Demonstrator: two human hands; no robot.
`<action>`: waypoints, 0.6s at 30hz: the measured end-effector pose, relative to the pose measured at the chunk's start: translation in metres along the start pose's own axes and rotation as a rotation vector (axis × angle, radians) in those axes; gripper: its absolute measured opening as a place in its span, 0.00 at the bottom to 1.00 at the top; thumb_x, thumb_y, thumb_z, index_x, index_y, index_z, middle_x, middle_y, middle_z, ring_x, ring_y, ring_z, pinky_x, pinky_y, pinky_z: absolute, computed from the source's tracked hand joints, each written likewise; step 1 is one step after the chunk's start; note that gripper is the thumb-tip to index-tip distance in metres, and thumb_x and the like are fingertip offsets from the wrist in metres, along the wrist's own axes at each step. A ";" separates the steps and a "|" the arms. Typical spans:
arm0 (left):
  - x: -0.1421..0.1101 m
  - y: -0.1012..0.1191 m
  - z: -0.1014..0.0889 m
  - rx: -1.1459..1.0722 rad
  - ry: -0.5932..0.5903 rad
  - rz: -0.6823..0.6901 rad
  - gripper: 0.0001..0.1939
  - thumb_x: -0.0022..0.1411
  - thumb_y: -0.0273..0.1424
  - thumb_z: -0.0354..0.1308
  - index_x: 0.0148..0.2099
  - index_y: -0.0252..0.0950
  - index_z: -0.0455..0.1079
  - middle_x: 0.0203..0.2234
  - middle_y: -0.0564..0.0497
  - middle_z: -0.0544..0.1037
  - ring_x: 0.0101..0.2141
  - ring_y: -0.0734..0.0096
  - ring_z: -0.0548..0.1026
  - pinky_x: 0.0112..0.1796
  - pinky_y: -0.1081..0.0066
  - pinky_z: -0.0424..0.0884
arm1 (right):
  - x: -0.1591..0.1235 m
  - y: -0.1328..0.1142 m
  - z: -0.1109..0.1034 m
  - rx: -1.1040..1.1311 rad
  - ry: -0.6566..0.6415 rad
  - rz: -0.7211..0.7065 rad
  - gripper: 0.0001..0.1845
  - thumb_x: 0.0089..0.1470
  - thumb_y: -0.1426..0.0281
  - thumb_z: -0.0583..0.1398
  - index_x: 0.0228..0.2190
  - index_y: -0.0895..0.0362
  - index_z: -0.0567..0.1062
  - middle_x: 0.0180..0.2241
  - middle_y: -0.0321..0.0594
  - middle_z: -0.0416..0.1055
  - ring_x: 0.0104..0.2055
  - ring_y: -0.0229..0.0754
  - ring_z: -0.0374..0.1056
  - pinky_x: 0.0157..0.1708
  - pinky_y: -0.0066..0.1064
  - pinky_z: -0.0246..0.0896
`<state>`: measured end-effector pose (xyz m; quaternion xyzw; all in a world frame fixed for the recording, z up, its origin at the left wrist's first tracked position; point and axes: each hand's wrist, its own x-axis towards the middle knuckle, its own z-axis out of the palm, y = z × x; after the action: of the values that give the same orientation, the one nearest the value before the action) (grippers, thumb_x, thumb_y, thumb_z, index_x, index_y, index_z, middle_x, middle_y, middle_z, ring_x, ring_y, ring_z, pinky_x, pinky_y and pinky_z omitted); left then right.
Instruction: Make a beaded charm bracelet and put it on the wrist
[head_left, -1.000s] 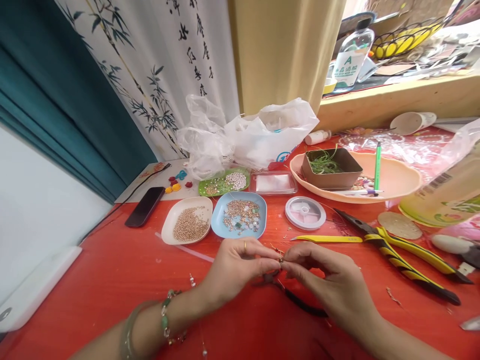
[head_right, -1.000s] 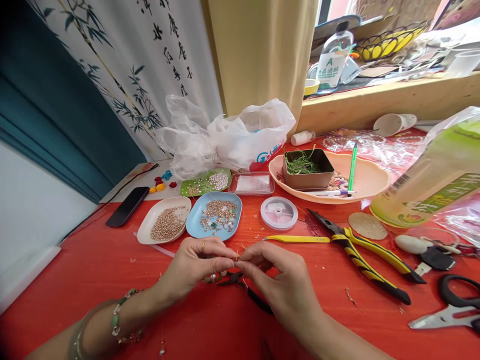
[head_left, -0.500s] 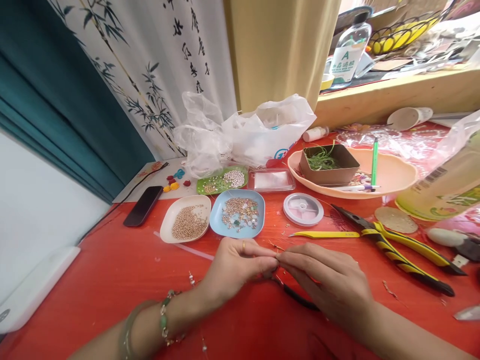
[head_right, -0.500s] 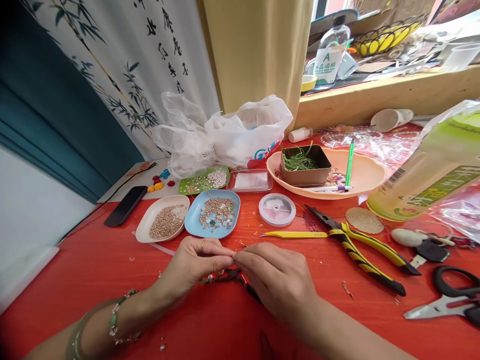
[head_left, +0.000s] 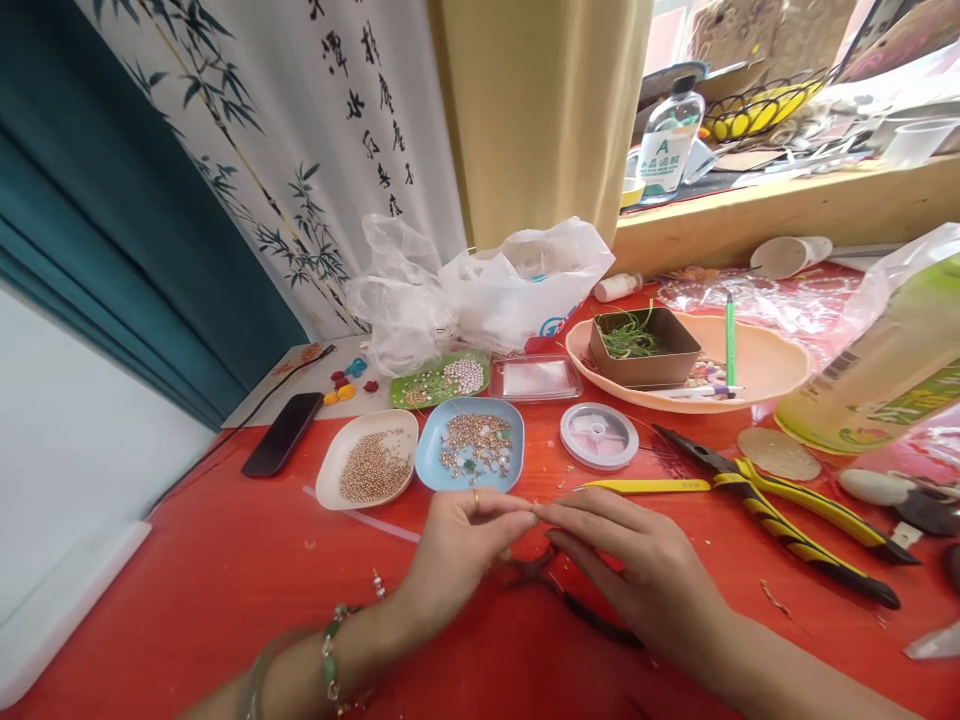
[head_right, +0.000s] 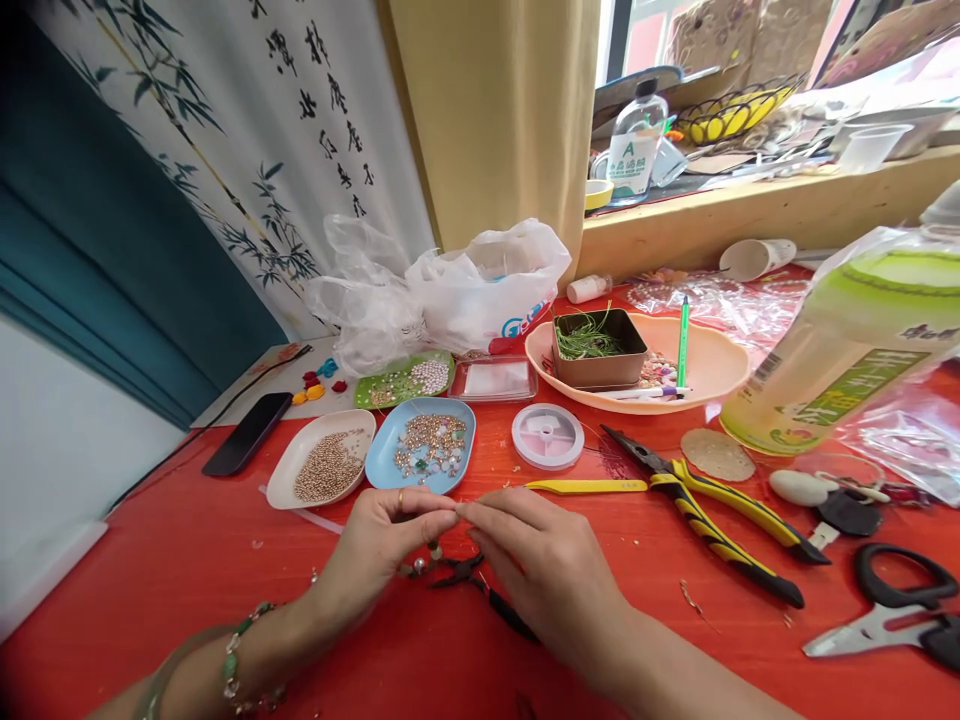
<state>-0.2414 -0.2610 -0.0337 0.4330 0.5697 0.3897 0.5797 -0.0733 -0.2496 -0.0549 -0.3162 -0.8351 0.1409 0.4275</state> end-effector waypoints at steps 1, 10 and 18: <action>0.002 0.000 -0.001 -0.011 0.014 0.005 0.09 0.46 0.34 0.63 0.29 0.33 0.75 0.19 0.52 0.72 0.18 0.80 0.62 0.19 0.78 0.59 | 0.001 0.001 -0.001 0.001 -0.043 0.037 0.11 0.54 0.76 0.53 0.37 0.58 0.73 0.31 0.43 0.74 0.31 0.38 0.70 0.28 0.27 0.67; 0.015 0.008 -0.014 -0.297 0.043 0.009 0.13 0.41 0.35 0.67 0.27 0.30 0.72 0.17 0.55 0.68 0.14 0.88 0.53 0.14 0.80 0.48 | -0.004 0.010 -0.014 -0.344 -0.581 -0.037 0.39 0.21 0.57 0.70 0.40 0.57 0.73 0.41 0.52 0.71 0.42 0.61 0.67 0.38 0.52 0.66; 0.018 0.009 -0.020 -0.473 -0.048 0.018 0.11 0.43 0.32 0.66 0.28 0.30 0.70 0.12 0.61 0.56 0.14 0.88 0.44 0.15 0.80 0.38 | -0.004 0.017 -0.007 -0.492 -0.462 -0.223 0.24 0.34 0.73 0.62 0.39 0.56 0.74 0.35 0.50 0.74 0.37 0.56 0.69 0.34 0.46 0.69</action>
<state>-0.2603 -0.2395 -0.0302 0.2993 0.4450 0.5069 0.6749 -0.0591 -0.2401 -0.0619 -0.2763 -0.9481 -0.0442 0.1511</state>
